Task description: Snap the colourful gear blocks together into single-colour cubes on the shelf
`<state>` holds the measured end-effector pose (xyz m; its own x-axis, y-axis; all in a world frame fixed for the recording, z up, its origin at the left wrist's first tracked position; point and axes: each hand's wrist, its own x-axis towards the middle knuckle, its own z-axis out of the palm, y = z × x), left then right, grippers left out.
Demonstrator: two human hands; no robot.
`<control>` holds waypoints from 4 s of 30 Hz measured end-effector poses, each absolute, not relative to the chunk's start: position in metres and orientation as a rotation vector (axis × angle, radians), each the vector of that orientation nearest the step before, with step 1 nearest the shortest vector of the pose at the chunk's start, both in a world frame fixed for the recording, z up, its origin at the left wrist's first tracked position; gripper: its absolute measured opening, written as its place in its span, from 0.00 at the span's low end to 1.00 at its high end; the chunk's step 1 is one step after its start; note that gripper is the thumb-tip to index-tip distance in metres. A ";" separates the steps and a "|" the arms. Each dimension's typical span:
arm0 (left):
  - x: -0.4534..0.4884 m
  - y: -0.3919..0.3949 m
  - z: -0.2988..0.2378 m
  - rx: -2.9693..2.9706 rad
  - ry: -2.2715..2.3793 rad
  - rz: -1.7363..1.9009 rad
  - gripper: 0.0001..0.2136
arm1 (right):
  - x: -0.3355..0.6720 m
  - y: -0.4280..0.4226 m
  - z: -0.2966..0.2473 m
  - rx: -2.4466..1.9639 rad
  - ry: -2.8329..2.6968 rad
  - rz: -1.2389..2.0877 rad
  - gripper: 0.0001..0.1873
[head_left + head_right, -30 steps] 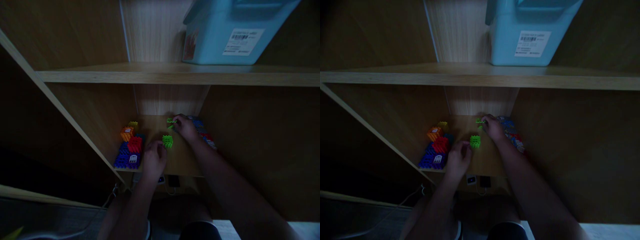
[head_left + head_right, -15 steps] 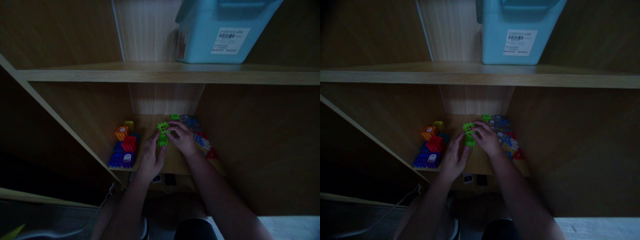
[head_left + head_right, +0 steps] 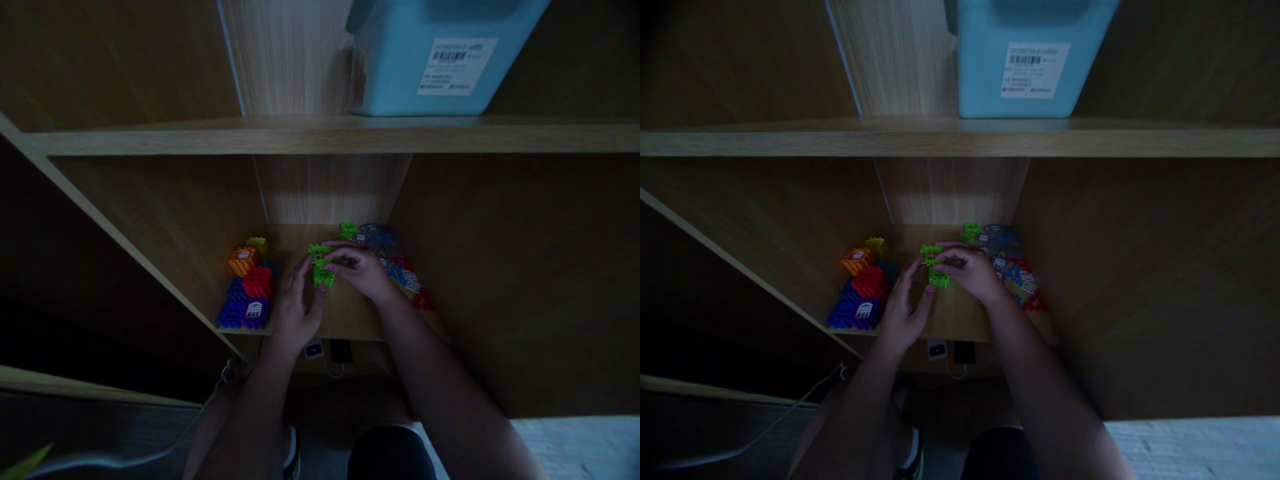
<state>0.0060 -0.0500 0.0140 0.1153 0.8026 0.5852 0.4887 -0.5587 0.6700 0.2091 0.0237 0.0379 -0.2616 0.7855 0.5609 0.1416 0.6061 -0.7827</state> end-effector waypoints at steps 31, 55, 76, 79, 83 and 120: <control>0.010 -0.039 0.008 2.004 1.487 1.400 0.14 | 0.225 0.033 0.023 -0.975 -2.060 0.691 0.17; 0.011 -0.038 0.005 2.009 1.509 1.424 0.14 | 0.229 0.056 -0.001 -1.517 -2.052 -0.077 0.17; 0.011 -0.037 0.004 1.980 1.500 1.444 0.14 | 0.230 0.053 0.013 -1.511 -1.864 0.076 0.10; 0.012 -0.037 0.004 1.980 1.492 1.458 0.14 | 0.231 0.047 0.018 -1.285 -1.770 0.253 0.18; 0.011 -0.037 0.005 1.984 1.499 1.449 0.14 | 0.228 0.039 0.023 -1.051 -1.870 0.416 0.22; 0.012 -0.037 0.005 1.957 1.474 1.444 0.13 | 0.224 0.028 0.034 -0.987 -2.077 0.505 0.18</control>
